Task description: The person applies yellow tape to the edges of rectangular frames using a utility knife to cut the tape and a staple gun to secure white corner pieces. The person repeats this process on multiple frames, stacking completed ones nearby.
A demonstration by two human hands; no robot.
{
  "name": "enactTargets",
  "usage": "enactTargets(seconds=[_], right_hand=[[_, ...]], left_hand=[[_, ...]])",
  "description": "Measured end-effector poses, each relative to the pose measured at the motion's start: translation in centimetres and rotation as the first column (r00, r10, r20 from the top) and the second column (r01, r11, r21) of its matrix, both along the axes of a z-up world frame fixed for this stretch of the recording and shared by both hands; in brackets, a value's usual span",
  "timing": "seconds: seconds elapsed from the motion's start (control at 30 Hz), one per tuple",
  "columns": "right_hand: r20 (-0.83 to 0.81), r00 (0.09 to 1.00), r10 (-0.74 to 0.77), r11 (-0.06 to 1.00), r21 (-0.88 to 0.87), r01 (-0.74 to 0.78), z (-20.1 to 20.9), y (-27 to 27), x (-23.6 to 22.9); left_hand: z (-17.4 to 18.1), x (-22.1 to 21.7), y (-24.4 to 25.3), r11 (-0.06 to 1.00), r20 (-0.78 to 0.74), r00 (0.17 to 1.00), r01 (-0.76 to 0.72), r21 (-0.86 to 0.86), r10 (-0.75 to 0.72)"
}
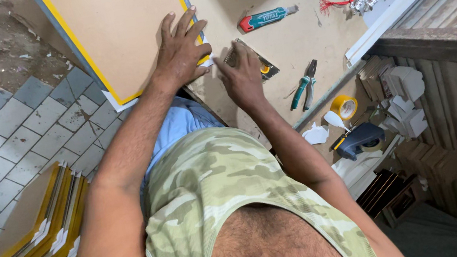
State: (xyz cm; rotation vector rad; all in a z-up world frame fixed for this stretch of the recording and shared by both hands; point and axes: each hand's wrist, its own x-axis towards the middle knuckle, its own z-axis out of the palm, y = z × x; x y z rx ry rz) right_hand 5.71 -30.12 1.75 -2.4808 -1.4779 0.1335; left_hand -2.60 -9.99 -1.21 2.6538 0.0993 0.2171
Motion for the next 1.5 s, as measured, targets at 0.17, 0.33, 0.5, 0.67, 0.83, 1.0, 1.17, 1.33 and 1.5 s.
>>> enactTargets(seconds=[0.17,0.33,0.5,0.67,0.83,1.0,1.17,1.33,1.5], right_hand=[[-0.245,0.893,-0.378,0.925,-0.149,0.351,1.2,-2.8,0.3],[-0.255,0.889,-0.380,0.876,-0.409,0.257,1.0,-2.9,2.4],[-0.447,0.760,-0.472,0.827,-0.522,0.206,0.5,-0.9,1.9],[-0.381,0.858,-0.344,0.893,-0.415,0.174,-0.4,1.0,0.3],[-0.337,0.877,-0.342,0.904,-0.373,0.209,-0.3,1.0,-0.3],[-0.336,0.853,-0.399,0.888,-0.374,0.268,-0.7,1.8,-0.7],[-0.278,0.912,-0.303,0.933,-0.283,0.224,-0.9,1.7,-0.9],[-0.328,0.864,-0.382,0.895,-0.366,0.257,-0.5,1.7,-1.0],[-0.281,0.890,-0.358,0.908,-0.328,0.261,0.2,2.3,-1.6]], left_hand=[[-0.7,-0.1,-0.2,0.999,-0.025,1.000,-0.007,-0.039,0.006],[-0.6,0.0,0.0,1.000,0.001,1.000,-0.020,0.002,0.020],[-0.7,-0.1,-0.5,0.999,-0.007,0.999,-0.031,-0.016,0.031],[-1.0,-0.1,-0.5,0.999,-0.007,0.999,-0.048,0.004,0.048],[-1.0,-0.2,-0.6,0.999,0.004,0.999,-0.048,0.020,0.047],[-0.8,-0.2,-0.5,0.999,-0.008,0.999,-0.051,-0.007,0.050],[-0.8,-0.3,-0.6,0.998,0.003,0.998,-0.056,-0.010,0.056],[-0.7,-0.3,-0.8,0.998,-0.007,0.999,-0.051,-0.026,0.051],[-0.6,-0.6,-0.7,0.999,-0.005,0.999,-0.050,0.006,0.050]])
